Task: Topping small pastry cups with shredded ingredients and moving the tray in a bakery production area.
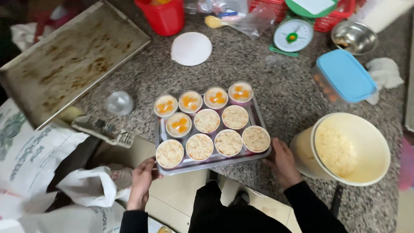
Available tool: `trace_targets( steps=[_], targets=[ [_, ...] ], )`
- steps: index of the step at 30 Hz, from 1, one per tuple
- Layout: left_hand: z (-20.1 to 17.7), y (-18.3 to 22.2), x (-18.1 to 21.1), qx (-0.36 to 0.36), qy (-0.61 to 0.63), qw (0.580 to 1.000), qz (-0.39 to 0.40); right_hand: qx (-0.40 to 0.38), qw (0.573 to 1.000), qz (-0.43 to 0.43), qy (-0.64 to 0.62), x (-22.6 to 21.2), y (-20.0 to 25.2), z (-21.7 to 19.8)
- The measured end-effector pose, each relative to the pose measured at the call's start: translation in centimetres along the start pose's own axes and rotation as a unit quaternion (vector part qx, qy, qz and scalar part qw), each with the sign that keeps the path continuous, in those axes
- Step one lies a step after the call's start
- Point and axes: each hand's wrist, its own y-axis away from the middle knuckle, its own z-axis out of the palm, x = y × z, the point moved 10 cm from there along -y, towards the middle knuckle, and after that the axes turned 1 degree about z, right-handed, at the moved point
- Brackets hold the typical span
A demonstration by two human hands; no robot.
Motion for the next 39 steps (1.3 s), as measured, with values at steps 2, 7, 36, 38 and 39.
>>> trace_targets(
  steps=[2, 7, 36, 38, 39],
  targets=[
    [-2.3, 0.7, -2.4, 0.015, 0.021, 1.000, 0.004, -0.025, 0.999, 0.005, 0.044, -2.9, 2.4, 3.3],
    [-4.5, 3.3, -5.9, 0.074, 0.068, 0.995, -0.020, -0.070, 0.997, -0.013, 0.038, -3.9, 0.2, 9.1],
    [8.6, 0.9, 24.9, -0.112, -0.303, 0.923, 0.208, 0.254, 0.771, -0.456, 0.365, -25.4, 14.5, -12.4],
    [12.3, -3.8, 27.3, -0.105, -0.329, 0.904, 0.251, 0.277, 0.772, -0.441, 0.364, -23.0, 11.9, -17.8],
    [14.3, -6.1, 28.9, -0.092, -0.354, 0.884, 0.291, 0.294, 0.774, -0.428, 0.364, -21.8, 10.5, -20.4]
  ],
)
